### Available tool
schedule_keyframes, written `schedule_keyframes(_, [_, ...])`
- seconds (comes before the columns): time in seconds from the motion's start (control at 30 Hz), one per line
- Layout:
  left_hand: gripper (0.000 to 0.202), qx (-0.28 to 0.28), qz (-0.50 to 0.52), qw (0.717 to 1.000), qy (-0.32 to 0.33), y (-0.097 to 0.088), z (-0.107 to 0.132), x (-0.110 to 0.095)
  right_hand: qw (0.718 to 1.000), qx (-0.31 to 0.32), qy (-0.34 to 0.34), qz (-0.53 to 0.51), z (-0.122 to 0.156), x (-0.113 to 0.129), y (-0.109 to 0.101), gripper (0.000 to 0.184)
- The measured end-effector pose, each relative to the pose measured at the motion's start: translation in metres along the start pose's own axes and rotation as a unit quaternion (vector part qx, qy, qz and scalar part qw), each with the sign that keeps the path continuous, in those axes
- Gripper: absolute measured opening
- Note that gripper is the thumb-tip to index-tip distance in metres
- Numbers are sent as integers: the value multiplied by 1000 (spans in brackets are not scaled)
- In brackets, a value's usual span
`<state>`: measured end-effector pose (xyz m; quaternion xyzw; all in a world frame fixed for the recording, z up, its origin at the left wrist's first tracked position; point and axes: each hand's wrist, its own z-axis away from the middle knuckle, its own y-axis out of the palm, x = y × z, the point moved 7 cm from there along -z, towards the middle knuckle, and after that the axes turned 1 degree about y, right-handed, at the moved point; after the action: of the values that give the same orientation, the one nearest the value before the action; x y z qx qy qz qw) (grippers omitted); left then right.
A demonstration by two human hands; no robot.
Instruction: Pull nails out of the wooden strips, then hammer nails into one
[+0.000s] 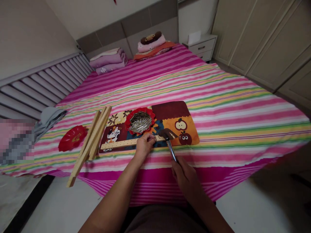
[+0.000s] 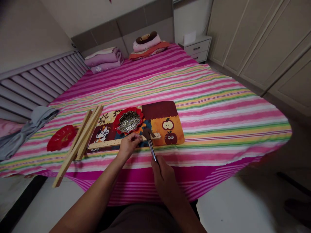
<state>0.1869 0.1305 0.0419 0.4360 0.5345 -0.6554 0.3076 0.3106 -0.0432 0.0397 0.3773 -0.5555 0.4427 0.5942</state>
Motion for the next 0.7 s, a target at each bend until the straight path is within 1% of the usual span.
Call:
schedule_keyframes(0.1, [8,-5,-8,1000,-5,0,1,1,1000,3,6,4,-2,-3,2,27])
schedule_keyframes(0.23, [8,-15,-37,999,-6,-5,4,1,998,-14,42,-47,6,-10,-5,31])
schedule_keyframes(0.3, [7,-25,-67,997,-1,-13,5,-2,996,-28,56,-59,10,-11,-12,32])
schedule_keyframes(0.37, [6,-45,-110,993,7,-27,3,-8,995,-42,67,-66,12,-12,-18,33])
schedule_keyframes(0.43, [8,-73,-173,982,16,-43,-4,-18,994,-47,70,-71,13,-13,-20,34])
schedule_keyframes(0.53, [14,-93,-293,951,17,-59,-20,-30,995,-38,67,-69,12,-16,-19,35])
schedule_keyframes(0.6, [16,-83,-356,931,10,-60,-32,-35,994,-33,72,-71,13,-18,-16,34])
schedule_keyframes(0.7, [16,-60,-402,914,5,-55,-47,-37,993,-33,81,-82,14,-20,-15,32])
